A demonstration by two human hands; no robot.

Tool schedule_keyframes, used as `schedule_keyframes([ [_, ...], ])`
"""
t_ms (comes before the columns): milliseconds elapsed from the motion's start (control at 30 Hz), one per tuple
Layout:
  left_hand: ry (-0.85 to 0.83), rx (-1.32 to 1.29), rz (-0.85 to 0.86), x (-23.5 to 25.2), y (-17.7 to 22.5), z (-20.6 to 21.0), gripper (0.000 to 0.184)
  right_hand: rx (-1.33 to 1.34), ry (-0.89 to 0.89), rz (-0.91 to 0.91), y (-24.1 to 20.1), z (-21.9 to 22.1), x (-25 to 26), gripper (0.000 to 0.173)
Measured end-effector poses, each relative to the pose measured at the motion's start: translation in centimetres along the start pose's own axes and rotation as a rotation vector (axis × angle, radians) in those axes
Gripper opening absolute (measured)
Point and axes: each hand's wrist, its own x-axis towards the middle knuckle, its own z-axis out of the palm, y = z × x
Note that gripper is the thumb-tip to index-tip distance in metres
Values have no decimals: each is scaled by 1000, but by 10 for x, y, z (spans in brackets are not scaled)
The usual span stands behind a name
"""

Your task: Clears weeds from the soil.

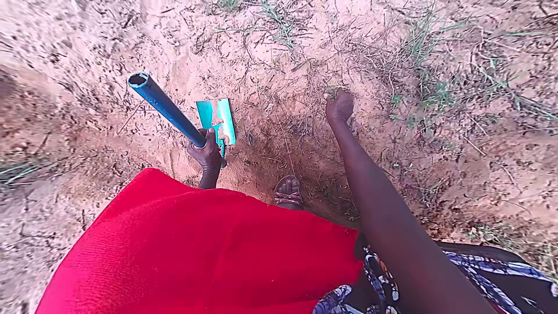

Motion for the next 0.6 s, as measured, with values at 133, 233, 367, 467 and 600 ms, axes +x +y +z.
schedule_keyframes([
  [133,12,15,9,1,-1,-1,8,-52,-141,-66,0,-11,3,36],
  [233,11,14,-2,0,-2,1,9,-43,-172,-68,2,-15,6,37],
  [367,6,46,-13,0,3,1,9,-79,-170,-53,-6,-16,3,36],
  [467,5,60,-13,1,1,1,11,-134,-200,-48,-11,-18,-2,37],
  [600,2,50,-33,0,1,-1,10,-141,-233,-76,-10,-17,-7,35],
])
